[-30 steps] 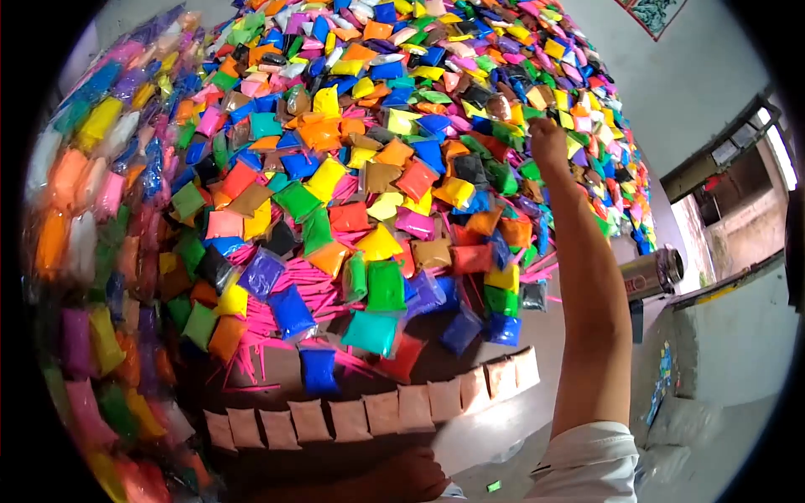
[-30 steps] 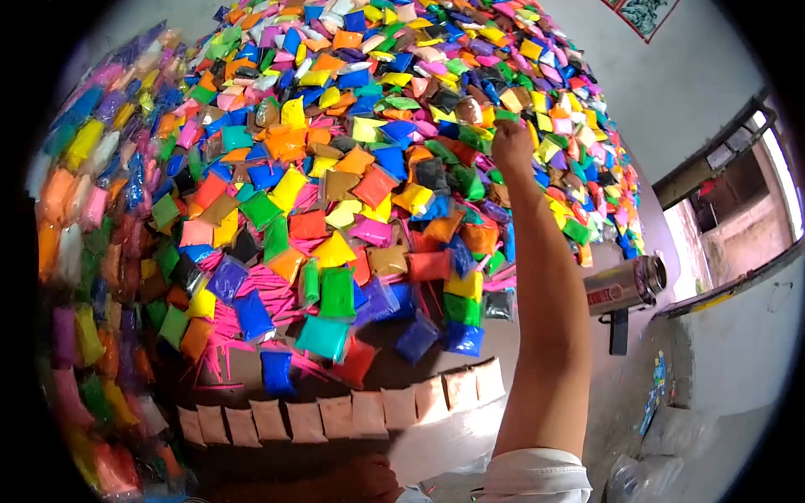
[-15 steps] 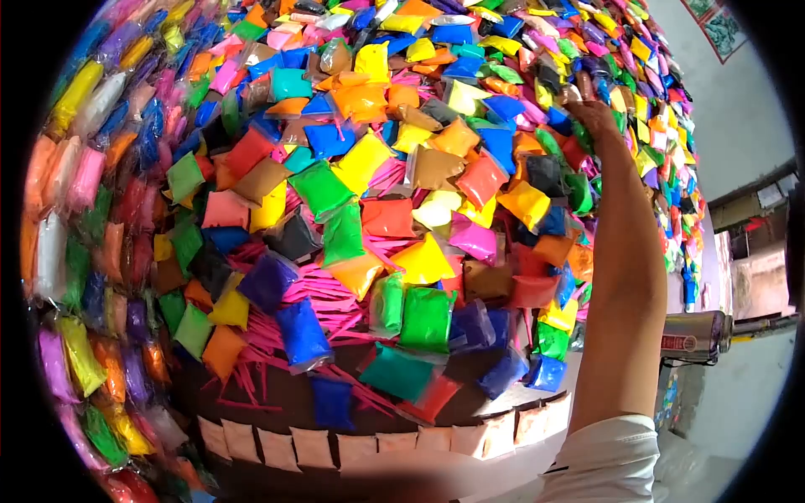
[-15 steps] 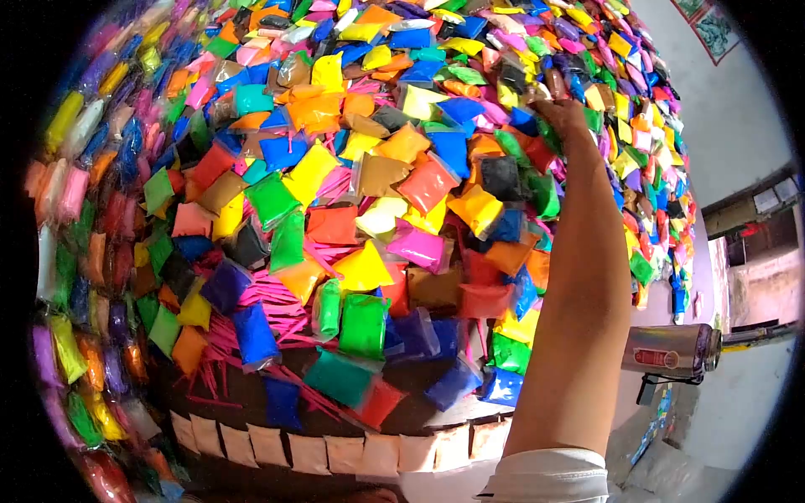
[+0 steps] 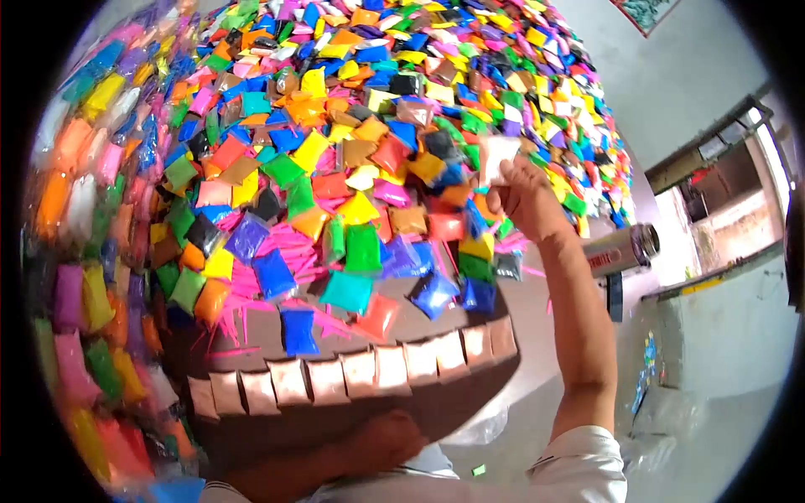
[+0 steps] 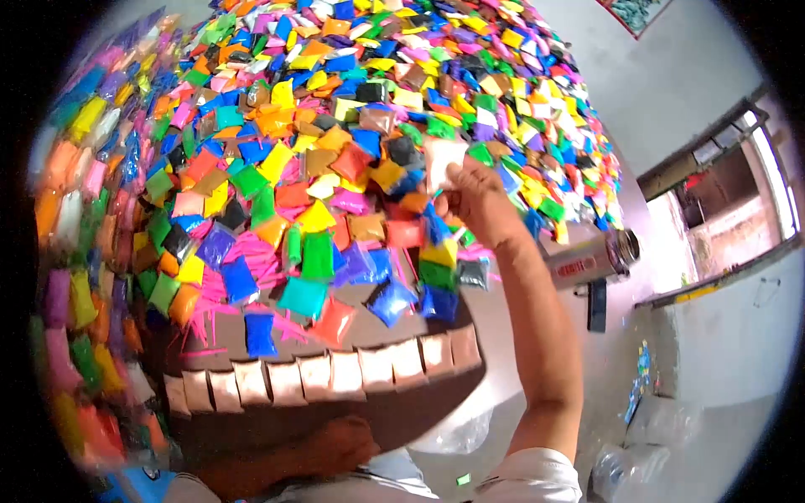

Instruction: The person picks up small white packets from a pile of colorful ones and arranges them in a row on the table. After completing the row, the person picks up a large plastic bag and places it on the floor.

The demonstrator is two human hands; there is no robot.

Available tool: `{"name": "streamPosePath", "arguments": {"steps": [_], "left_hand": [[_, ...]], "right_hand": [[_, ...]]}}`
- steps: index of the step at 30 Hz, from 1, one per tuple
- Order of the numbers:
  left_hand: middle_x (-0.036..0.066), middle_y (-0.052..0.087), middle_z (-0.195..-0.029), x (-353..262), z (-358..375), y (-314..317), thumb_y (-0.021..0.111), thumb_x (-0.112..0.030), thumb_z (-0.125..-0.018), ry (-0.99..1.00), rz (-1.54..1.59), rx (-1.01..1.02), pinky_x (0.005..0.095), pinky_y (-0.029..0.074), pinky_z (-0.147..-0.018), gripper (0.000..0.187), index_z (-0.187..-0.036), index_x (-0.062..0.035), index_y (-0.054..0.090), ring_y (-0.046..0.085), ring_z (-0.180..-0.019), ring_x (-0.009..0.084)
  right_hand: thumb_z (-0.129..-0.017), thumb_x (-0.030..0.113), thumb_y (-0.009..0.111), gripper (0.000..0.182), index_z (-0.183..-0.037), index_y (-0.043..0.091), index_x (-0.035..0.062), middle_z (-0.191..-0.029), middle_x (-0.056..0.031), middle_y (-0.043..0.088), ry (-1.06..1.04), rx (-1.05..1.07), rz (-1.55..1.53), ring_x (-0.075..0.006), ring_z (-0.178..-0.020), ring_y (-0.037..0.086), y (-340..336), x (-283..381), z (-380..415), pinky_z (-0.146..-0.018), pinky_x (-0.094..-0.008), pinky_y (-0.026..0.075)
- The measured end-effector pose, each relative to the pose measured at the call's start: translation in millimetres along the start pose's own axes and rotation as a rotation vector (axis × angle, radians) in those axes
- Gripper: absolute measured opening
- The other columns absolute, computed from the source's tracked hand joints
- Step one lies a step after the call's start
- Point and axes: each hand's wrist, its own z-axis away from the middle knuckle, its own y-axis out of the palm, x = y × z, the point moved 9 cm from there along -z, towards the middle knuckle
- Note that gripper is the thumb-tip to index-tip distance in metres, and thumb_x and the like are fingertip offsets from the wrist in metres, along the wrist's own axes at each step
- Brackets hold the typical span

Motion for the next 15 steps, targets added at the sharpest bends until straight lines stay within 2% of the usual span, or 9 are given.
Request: {"name": "streamPosePath", "arguments": {"steps": [2, 4, 6, 7, 8, 10, 11, 14, 15], "left_hand": [[0.015, 0.055, -0.068, 2, 4, -1, 0.052, -0.019, -0.096, -0.047, 0.067, -0.043, 0.0409, 0.046, -0.076, 0.03, -0.071, -0.0028, 0.054, 0.055, -0.069, 0.0328], [0.01, 0.055, -0.067, 10, 9, -9, 0.047, -0.029, -0.1, -0.281, 0.312, -0.109, 0.0363, 0.045, -0.069, 0.038, -0.072, -0.0033, 0.055, 0.055, -0.068, 0.0236], [0.004, 0.055, -0.069, -3, 5, -27, 0.04, -0.041, -0.101, -0.441, 0.367, -0.079, 0.0303, 0.043, -0.069, 0.049, -0.076, -0.0034, 0.057, 0.054, -0.069, 0.0149], [0.003, 0.055, -0.07, 3, 7, -23, 0.037, -0.046, -0.101, -0.397, 0.465, -0.11, 0.0293, 0.042, -0.069, 0.052, -0.078, -0.0035, 0.057, 0.053, -0.069, 0.0131], [0.001, 0.054, -0.071, 15, 10, -16, 0.033, -0.05, -0.101, -0.354, 0.566, -0.144, 0.0282, 0.042, -0.069, 0.055, -0.081, -0.0037, 0.056, 0.053, -0.07, 0.0114], [0.003, 0.058, -0.078, 24, 8, -13, 0.031, -0.057, -0.099, -0.278, 0.563, -0.119, 0.0256, 0.037, -0.061, 0.061, -0.089, -0.0038, 0.059, 0.056, -0.065, 0.0116], [0.004, 0.058, -0.079, 13, 4, -17, 0.033, -0.057, -0.098, -0.274, 0.552, -0.111, 0.0253, 0.036, -0.063, 0.06, -0.092, -0.0034, 0.057, 0.055, -0.067, 0.0109], [0.003, 0.057, -0.082, -4, 0, -15, 0.034, -0.052, -0.1, -0.241, 0.509, -0.067, 0.0249, 0.037, -0.065, 0.055, -0.099, -0.0021, 0.058, 0.052, -0.073, 0.0102], [0.003, 0.056, -0.086, -1, 2, -10, 0.039, -0.048, -0.101, -0.241, 0.511, -0.008, 0.0277, 0.042, -0.069, 0.051, -0.105, -0.002, 0.059, 0.051, -0.073, 0.0111]], "right_hand": [[-0.097, 0.023, 0.06, 0.029, -0.117, 0.062, 0.0023, -0.091, -0.0041, 0.068, -0.036, -0.108, -0.025, -0.0126, -0.068, 0.061, 18, -12, 52, -0.061, -0.0248, 0.048], [-0.095, 0.018, 0.063, 0.029, -0.119, 0.063, 0.0014, -0.094, -0.0032, 0.068, -0.087, -0.109, 0.019, -0.0112, -0.074, 0.061, 44, -22, 104, -0.068, -0.0244, 0.049], [-0.093, 0.012, 0.064, 0.03, -0.121, 0.063, -0.0002, -0.104, -0.005, 0.068, -0.079, -0.143, 0.168, -0.011, -0.088, 0.061, 64, -39, 152, -0.074, -0.0245, 0.049], [-0.092, 0.01, 0.064, 0.033, -0.123, 0.063, -0.0005, -0.12, -0.007, 0.063, -0.16, -0.132, 0.137, -0.0121, -0.097, 0.06, 79, -42, 177, -0.083, -0.0257, 0.049], [-0.088, 0.004, 0.062, 0.038, -0.125, 0.062, -0.0004, -0.131, -0.0088, 0.055, -0.064, -0.123, 0.107, -0.0162, -0.109, 0.056, 91, -49, 202, -0.095, -0.0297, 0.044], [-0.083, 0.001, 0.059, 0.041, -0.124, 0.063, -0.0009, -0.135, -0.0104, 0.05, -0.137, -0.063, 0.155, -0.0202, -0.117, 0.051, 124, -46, 231, -0.103, -0.0328, 0.037], [-0.08, -0.002, 0.057, 0.043, -0.122, 0.063, -0.0024, -0.132, -0.012, 0.05, -0.146, -0.045, 0.215, -0.0228, -0.125, 0.046, 140, -44, 240, -0.104, -0.0341, 0.036], [-0.081, -0.002, 0.061, 0.037, -0.118, 0.065, -0.0039, -0.129, -0.0128, 0.053, -0.104, -0.123, 0.461, -0.0239, -0.119, 0.052, 166, -63, 257, -0.102, -0.0354, 0.039], [-0.082, -0.001, 0.064, 0.047, -0.129, 0.057, -0.0037, -0.128, -0.0127, 0.054, -0.098, -0.133, 0.512, -0.0232, -0.116, 0.054, 174, -70, 259, -0.101, -0.0352, 0.041]]}}
